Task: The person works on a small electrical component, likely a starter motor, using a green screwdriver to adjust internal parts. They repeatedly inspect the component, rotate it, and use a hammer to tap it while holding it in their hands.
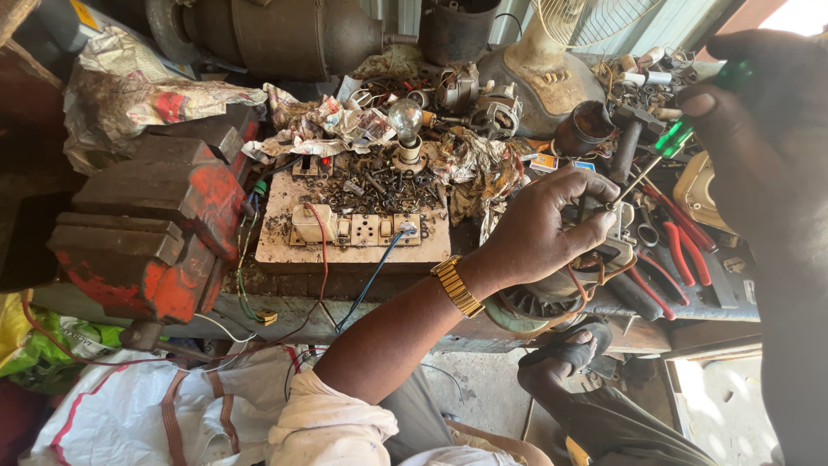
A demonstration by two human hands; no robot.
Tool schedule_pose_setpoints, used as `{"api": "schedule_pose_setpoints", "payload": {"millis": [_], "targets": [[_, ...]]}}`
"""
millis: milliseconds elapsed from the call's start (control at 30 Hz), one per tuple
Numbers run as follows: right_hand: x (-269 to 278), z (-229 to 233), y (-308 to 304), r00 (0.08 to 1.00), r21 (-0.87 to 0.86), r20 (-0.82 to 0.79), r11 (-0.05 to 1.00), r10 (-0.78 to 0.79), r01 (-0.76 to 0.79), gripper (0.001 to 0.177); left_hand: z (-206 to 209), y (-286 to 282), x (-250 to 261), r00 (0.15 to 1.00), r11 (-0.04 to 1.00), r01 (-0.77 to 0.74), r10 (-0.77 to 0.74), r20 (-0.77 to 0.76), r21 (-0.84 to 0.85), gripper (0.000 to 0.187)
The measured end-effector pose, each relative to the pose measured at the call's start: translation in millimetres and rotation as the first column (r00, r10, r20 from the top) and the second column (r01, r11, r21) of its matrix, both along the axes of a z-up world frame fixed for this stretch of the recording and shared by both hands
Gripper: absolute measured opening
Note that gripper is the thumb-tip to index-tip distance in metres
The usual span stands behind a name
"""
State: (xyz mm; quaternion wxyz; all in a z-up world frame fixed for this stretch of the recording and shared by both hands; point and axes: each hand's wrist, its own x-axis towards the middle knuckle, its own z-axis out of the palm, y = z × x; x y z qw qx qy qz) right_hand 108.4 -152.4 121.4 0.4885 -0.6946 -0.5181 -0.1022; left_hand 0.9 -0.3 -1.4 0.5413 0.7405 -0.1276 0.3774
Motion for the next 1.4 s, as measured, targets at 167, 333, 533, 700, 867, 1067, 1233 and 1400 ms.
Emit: {"api": "schedule_pose_setpoints", "payload": {"millis": [167,333,533,700,867,1067,1233,1400], "targets": [[15.3,-16.0,-6.2,0.993,0.032,0.061,0.994,-0.105,0.103,0.051,0.1,0.7,-0.4,1.0,1.0,0.015,-0.015,0.026,-0.003,0.02],[21.8,-23.5,-11.1,0.99,0.01,0.09,0.994,-0.11,0.11,0.049,0.0,-1.1,2.2,1.0,0.999,0.005,-0.006,-0.016,-0.045,0.024],[18.4,-17.5,-7.9,0.998,0.026,0.033,0.998,-0.052,0.051,0.053,-3.6,0.5,2.6,0.999,0.999,0.022,-0.023,0.045,0.033,0.022],[23.6,-22.5,-10.9,0.998,0.022,-0.014,0.998,-0.058,0.058,0.049,4.4,1.1,-4.9,0.974,0.997,-0.021,0.005,0.225,0.068,0.051],[27.9,-23.7,-9.6,1.0,0.03,-0.001,0.999,-0.023,0.023,0.05,0.6,-2.0,4.3,0.998,0.999,-0.044,0.044,-0.04,0.015,0.026],[13.2,-14.4,-3.3,0.997,0.055,-0.075,0.998,0.0,0.004,0.056,-1.4,1.3,-1.4,0.991,0.996,-0.056,0.047,0.126,0.076,0.027],[10.7,-12.4,-2.3,0.994,0.079,-0.11,0.997,0.021,-0.012,0.057,9.4,-1.7,-2.7,0.995,0.995,-0.098,0.098,0.016,0.021,0.031],[32.0,-26.3,-12.3,0.999,0.021,0.024,0.999,-0.048,0.047,0.051,17.3,-1.4,-8.6,0.992,0.997,-0.075,0.077,-0.098,0.016,0.022]]}}
